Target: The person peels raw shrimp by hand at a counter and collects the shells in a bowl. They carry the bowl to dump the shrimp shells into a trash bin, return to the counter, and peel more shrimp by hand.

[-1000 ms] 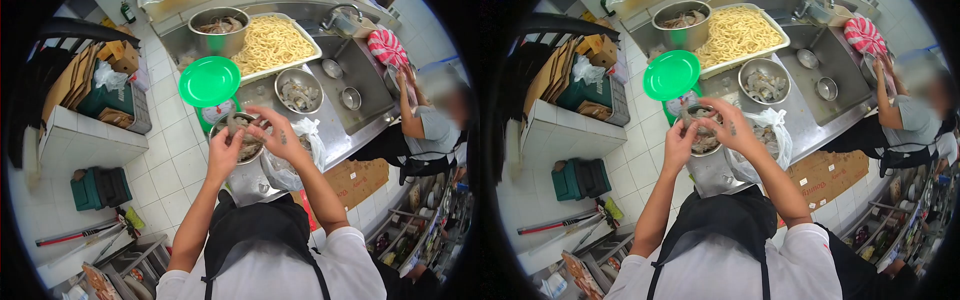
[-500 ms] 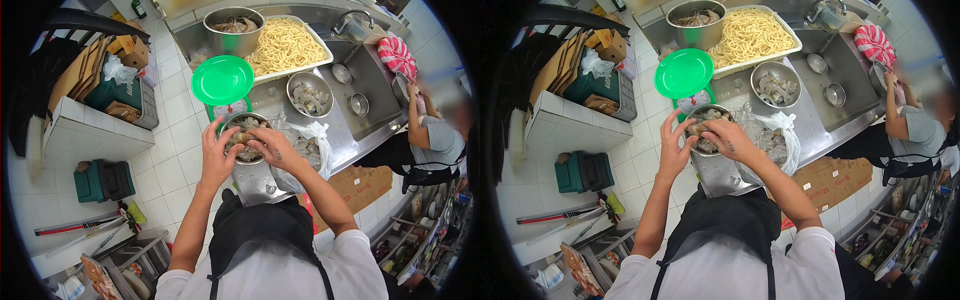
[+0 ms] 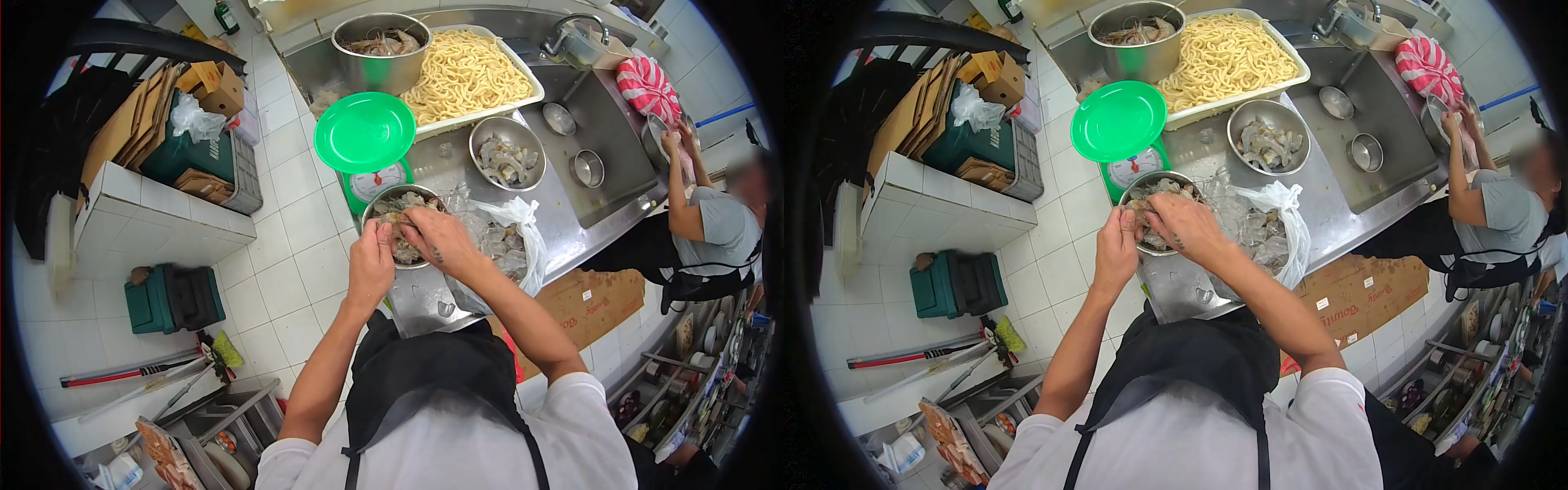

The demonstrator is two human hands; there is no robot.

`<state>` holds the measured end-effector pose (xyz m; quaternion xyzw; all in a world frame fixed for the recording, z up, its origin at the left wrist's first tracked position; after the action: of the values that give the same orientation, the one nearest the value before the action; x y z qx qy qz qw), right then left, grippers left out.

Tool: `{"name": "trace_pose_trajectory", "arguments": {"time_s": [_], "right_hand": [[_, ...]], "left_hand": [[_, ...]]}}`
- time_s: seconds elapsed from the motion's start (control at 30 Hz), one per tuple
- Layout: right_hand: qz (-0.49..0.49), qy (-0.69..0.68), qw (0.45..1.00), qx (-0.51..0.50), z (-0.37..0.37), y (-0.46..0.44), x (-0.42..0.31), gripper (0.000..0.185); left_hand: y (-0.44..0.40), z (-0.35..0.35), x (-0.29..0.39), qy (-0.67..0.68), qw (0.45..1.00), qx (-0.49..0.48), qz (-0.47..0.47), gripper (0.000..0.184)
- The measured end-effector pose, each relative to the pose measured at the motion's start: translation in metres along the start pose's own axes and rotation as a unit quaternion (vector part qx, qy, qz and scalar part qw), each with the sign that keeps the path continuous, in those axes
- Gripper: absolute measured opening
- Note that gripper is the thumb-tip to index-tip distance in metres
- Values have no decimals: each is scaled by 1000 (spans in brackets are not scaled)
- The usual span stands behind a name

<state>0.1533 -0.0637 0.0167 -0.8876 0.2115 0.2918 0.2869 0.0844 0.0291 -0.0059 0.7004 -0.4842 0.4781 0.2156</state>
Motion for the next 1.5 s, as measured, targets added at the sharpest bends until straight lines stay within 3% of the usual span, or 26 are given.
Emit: {"name": "trace_pose_trajectory", "arguments": {"time_s": [0.13, 0.27, 0.43, 0.47, 0.53, 0.57, 0.63, 0.73, 0.97, 1.07, 1.13, 1.17, 1.23, 1.3, 1.43, 1.5], "right_hand": [[35, 5, 999, 9, 5, 4, 2, 15], [108, -68, 991, 45, 5, 5, 11, 13], [168, -167, 968, 77, 11, 7, 26, 13], [206, -194, 958, 44, 17, 7, 33, 15], [245, -220, 944, 10, 24, 8, 45, 17], [228, -256, 939, -24, 33, 9, 48, 17], [212, -290, 931, -59, 34, 9, 43, 18], [189, -329, 921, -88, 22, 6, 29, 22], [208, -334, 914, -94, 22, 7, 33, 19], [206, -318, 923, -64, 13, 5, 30, 19], [204, -285, 935, -47, 7, 4, 30, 21], [213, -271, 938, -43, 7, 5, 34, 23], [222, -257, 940, -39, 6, 4, 39, 27], [151, -232, 961, -21, -5, -3, 29, 29], [137, -203, 969, -37, -6, -13, 31, 27], [100, -200, 975, 3, -12, -20, 35, 26]], "left_hand": [[4, 13, -9, 139, 989, 20, -41, 34], [7, 21, -19, 183, 981, 17, -54, 33], [7, 9, -3, -1, 1000, 0, -6, 31], [7, 8, -11, -1, 1000, -2, -6, 31], [6, 4, 3, -111, 984, 0, 140, 35], [8, 2, -1, -111, 984, -2, 140, 35], [6, 1, -5, 13, 998, -50, 47, 34], [5, 0, -7, 40, 997, -68, 5, 31], [4, 3, -7, 33, 997, -69, -6, 34], [6, 10, -17, 118, 987, -102, -37, 36], [9, 20, -21, 272, 948, -140, -93, 38], [9, 20, -19, 272, 948, -140, -93, 38], [17, 30, -19, 411, 879, -156, -185, 37], [17, 31, -19, 454, 852, -165, -202, 37], [21, 34, -23, 535, 783, -192, -252, 36], [22, 28, -25, 523, 789, -207, -249, 37]]}}
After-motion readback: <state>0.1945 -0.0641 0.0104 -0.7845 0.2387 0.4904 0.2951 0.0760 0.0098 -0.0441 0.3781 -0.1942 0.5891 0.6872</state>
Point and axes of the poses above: each hand's wrist, its own y-axis away from the middle knuckle, its own z-axis out of the palm, x = y × z, the point moved 9 cm from there along -y, towards the middle knuckle, and after that the axes turned 5 degrees about z, right-handed, at the moved point
